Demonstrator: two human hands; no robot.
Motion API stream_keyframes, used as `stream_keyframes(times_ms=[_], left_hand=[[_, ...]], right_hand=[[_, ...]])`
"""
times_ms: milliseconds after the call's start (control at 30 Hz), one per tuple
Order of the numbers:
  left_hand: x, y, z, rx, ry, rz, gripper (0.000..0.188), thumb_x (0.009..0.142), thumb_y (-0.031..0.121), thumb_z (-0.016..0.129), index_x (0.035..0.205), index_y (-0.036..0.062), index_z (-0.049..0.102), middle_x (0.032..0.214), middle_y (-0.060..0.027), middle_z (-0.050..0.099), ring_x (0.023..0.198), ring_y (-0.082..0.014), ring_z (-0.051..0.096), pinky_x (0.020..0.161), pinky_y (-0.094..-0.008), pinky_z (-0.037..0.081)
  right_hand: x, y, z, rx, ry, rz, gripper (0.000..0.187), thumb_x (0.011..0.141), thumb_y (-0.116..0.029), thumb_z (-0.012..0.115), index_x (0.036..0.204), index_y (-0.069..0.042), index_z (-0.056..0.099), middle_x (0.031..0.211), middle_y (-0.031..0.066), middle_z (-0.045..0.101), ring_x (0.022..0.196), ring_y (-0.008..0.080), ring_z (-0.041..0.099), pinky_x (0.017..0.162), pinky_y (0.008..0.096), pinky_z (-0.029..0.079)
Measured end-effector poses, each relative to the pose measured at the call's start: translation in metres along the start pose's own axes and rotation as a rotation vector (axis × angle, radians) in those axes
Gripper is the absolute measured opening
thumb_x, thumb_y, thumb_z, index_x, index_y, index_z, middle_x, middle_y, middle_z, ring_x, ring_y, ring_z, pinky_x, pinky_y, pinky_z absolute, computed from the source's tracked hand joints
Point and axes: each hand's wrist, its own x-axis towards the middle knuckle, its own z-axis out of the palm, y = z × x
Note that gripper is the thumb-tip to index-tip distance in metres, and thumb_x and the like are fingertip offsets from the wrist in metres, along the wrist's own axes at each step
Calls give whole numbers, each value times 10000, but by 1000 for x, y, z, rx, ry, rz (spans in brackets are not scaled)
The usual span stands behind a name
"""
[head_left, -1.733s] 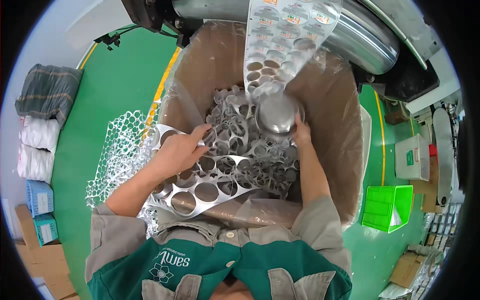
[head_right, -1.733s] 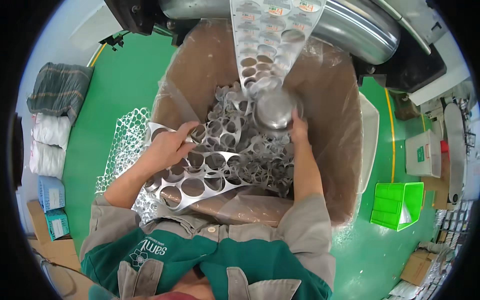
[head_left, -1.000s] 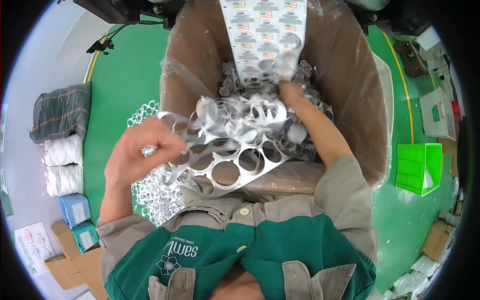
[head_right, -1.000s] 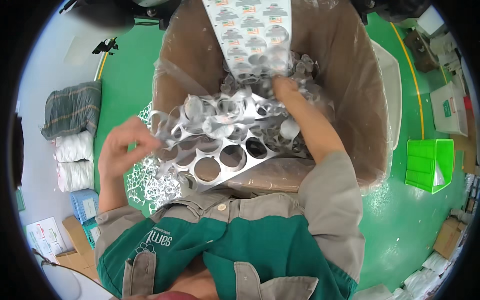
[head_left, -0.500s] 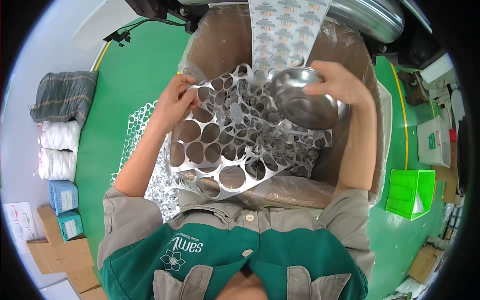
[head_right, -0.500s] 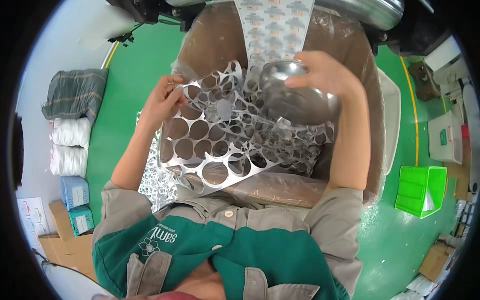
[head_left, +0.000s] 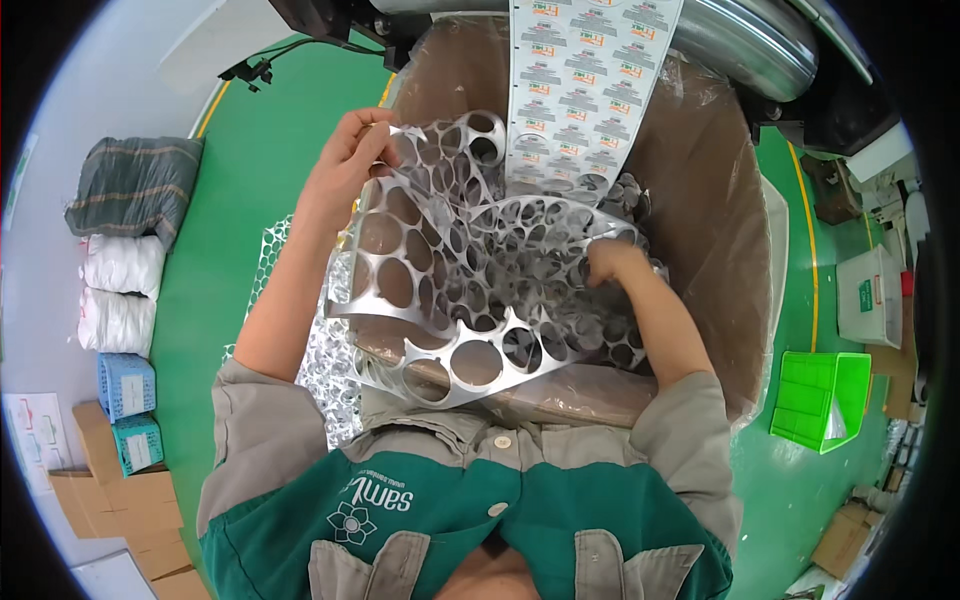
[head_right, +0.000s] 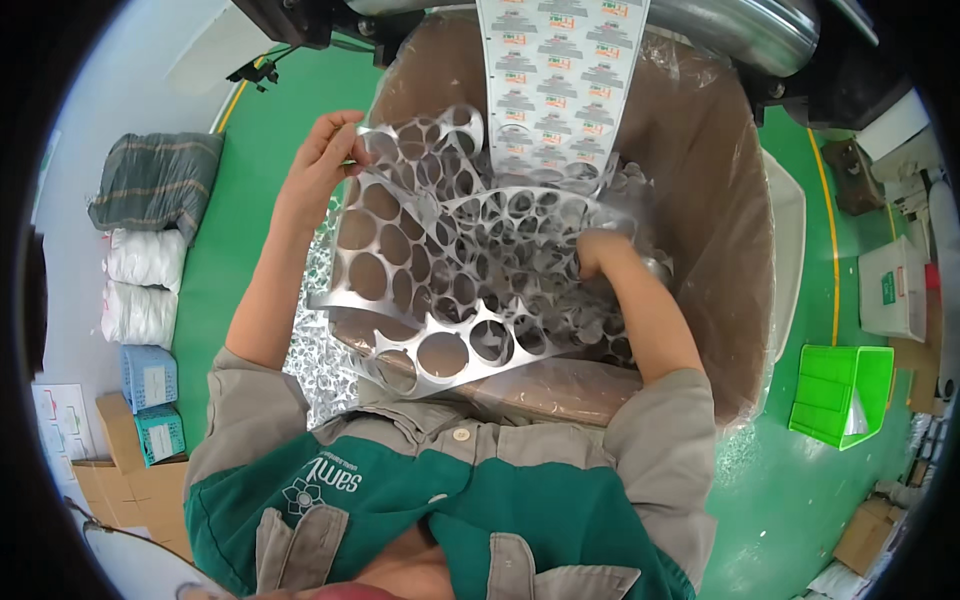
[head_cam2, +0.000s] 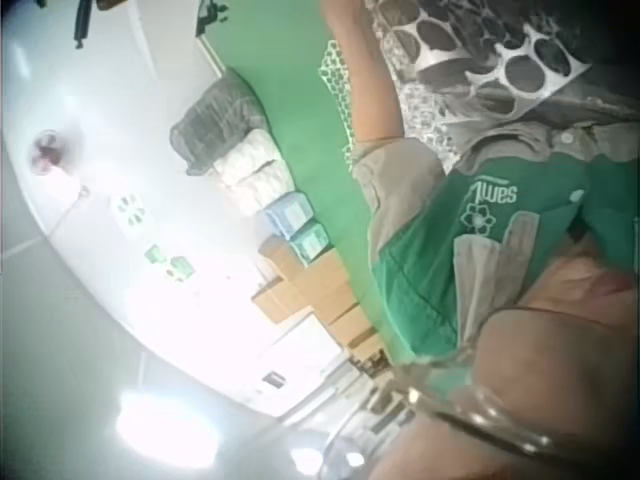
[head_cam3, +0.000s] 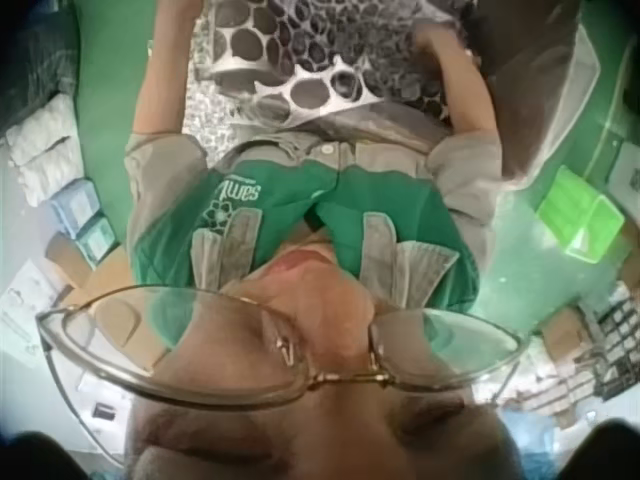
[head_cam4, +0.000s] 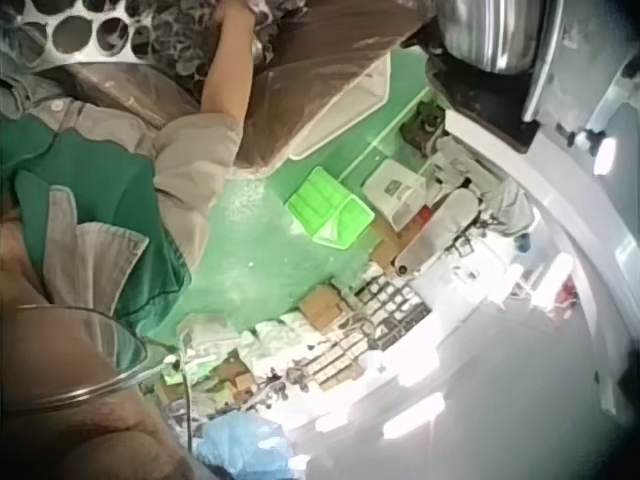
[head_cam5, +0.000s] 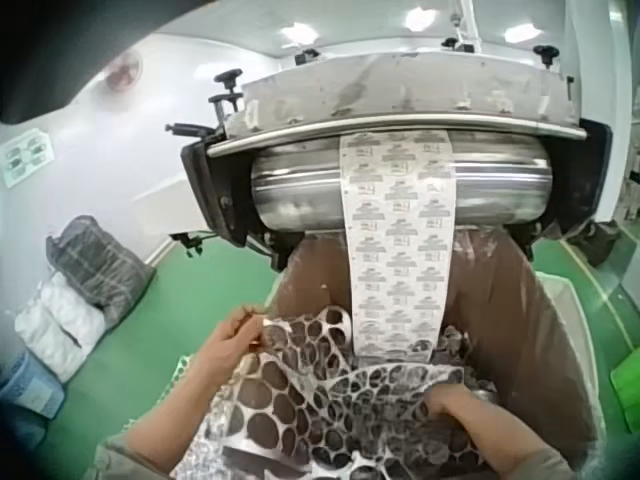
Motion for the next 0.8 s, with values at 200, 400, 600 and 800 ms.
stream_keyframes(times_ms=[200,400,600,800], left_hand=[[-6,8,5,296,-218,55,152,870,172,536,922,32,565,716,8,533,673,-74,513,569,-215,392],[-63,67,34,567,-970,597,209,645,183,741,610,60,576,652,-44,518,612,-212,479,545,-302,376],[-76,69,10,980,-791,532,264,626,220,738,590,43,546,602,-50,501,613,-242,467,561,-347,386],[-69,30,-25,664,-642,183,198,700,197,728,685,43,604,647,-32,566,658,-172,501,606,-302,394]], right_hand=[[-148,1,-115,951,585,-535,404,741,-202,650,1085,-11,558,1008,88,608,890,150,563,764,265,450],[-165,-44,-129,2310,1088,-1090,460,876,-323,512,1280,-132,405,1208,96,494,1099,248,502,917,458,419],[-31,-42,-51,1008,203,-69,544,715,-366,702,1090,-9,533,949,130,592,880,237,569,773,371,443],[-66,-64,-75,125,619,-82,466,717,-251,686,1049,21,505,886,204,607,883,361,574,749,451,433]])
